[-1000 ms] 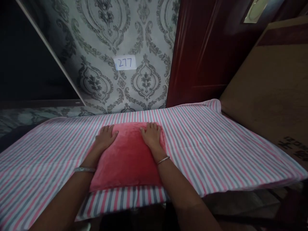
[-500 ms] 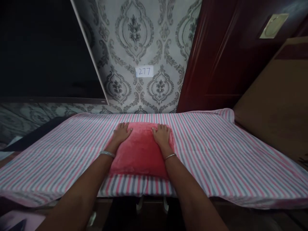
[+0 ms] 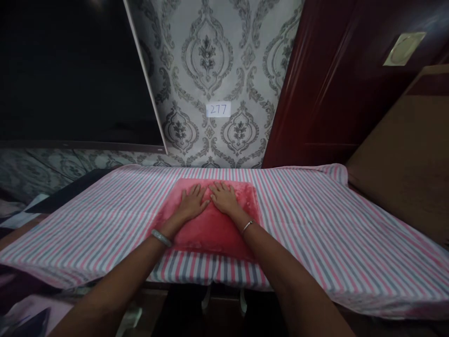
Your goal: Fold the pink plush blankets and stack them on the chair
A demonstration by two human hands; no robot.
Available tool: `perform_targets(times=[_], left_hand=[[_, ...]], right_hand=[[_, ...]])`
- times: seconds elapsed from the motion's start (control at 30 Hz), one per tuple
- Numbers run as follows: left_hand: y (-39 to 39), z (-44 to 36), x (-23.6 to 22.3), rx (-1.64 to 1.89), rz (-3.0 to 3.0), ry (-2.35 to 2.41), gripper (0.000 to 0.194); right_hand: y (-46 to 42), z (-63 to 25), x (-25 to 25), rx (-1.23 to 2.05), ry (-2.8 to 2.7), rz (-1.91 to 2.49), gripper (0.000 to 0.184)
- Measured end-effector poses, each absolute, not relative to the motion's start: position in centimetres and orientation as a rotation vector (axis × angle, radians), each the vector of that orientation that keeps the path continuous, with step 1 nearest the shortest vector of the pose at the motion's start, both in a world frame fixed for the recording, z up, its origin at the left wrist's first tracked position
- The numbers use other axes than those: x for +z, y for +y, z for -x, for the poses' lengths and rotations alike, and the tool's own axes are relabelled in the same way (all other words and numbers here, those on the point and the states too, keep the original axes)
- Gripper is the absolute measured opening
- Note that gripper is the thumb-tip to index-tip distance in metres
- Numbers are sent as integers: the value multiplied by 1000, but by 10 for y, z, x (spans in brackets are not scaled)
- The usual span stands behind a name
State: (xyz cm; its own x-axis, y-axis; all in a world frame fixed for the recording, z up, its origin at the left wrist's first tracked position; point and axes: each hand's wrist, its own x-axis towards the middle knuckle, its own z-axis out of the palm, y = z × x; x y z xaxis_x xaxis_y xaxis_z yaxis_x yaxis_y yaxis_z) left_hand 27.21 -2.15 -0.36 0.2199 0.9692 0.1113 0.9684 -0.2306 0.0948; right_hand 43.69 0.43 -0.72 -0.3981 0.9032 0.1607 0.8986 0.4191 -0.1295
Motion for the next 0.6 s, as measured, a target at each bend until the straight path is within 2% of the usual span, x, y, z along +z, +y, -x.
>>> perform_targets(times=[0.17,0.6], left_hand=[[-25,-273,-29,239,-2488,1981,64],[-22,-275,-36,255,-2482,1979,66]], right_hand=[[3,-436,-33,-41,-2436,1617,52],[0,-437,-39,-95,-2425,1598,52]])
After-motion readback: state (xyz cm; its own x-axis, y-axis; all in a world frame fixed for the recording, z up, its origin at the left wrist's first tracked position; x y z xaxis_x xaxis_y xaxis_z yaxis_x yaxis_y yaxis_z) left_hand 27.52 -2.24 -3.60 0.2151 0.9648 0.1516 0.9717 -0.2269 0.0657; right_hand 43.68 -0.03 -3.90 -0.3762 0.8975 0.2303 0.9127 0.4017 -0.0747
